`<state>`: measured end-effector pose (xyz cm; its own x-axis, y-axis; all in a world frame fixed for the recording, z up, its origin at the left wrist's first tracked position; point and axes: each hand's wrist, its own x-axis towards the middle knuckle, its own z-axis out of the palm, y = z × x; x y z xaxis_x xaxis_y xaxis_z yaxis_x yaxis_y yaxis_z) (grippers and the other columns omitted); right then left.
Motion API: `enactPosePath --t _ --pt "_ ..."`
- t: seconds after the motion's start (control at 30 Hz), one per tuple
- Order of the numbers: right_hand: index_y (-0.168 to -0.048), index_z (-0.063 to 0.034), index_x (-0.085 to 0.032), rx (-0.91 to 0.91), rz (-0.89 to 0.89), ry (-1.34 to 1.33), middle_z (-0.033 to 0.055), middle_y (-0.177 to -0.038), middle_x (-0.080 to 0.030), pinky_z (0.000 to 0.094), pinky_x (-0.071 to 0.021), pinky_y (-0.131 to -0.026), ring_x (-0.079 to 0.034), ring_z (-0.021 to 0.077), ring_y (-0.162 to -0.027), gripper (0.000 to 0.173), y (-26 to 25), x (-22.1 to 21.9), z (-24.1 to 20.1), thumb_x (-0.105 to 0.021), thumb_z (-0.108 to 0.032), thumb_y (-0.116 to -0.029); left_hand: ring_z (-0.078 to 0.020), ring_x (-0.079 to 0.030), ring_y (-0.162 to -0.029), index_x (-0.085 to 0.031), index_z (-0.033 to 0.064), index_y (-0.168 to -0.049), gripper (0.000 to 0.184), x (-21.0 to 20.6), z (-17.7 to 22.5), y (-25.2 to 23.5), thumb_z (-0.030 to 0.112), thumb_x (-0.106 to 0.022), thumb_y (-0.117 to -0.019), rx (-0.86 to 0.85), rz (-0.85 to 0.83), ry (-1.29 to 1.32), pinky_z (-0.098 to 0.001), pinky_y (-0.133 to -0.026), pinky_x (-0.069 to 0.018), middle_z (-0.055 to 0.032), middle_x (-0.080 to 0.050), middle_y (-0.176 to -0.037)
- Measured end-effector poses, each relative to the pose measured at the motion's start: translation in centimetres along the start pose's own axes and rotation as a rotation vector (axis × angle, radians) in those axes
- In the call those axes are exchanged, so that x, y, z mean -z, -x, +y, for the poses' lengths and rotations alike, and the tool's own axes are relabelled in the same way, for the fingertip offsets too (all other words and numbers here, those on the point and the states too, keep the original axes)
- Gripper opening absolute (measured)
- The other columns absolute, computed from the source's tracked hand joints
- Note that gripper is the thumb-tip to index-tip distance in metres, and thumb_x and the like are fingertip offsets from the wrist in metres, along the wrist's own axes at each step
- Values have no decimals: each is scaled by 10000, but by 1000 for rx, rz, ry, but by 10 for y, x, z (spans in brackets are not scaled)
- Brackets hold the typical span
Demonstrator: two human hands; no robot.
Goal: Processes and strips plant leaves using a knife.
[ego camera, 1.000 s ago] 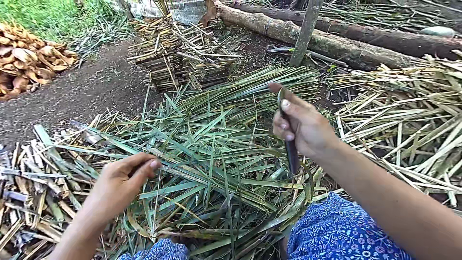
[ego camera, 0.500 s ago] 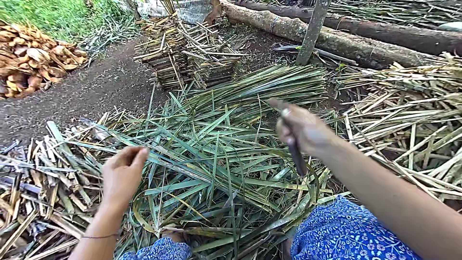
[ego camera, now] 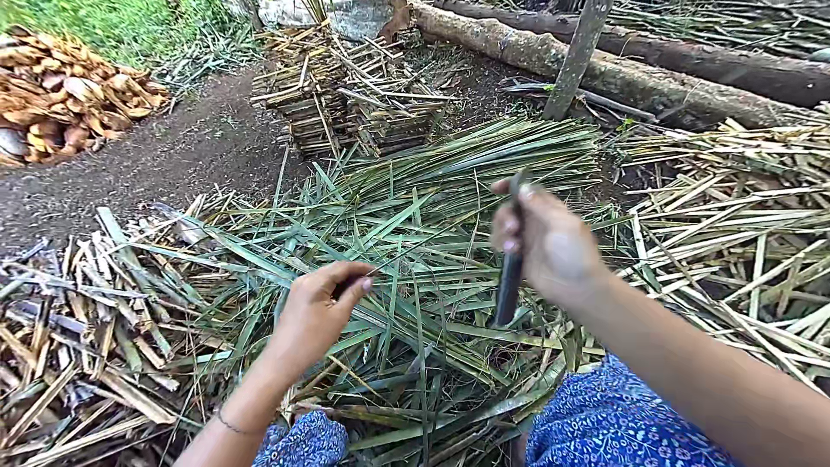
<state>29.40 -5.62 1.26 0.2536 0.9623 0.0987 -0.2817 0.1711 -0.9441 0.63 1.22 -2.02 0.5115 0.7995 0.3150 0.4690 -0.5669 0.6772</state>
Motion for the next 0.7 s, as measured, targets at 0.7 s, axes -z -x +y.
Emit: enactPosePath --t 0.7 --pt "-1334 -202 -558 -103 50 -10 -117 -575 -417 150 -383 -450 -389 -11 -436 489 -12 36 -8 -134 -322 -1123 56 -556 -552 -724 127 -1024 149 17 3 13 161 -580 -1008 89 -40 5 -118 -503 -453 109 -679 -739"
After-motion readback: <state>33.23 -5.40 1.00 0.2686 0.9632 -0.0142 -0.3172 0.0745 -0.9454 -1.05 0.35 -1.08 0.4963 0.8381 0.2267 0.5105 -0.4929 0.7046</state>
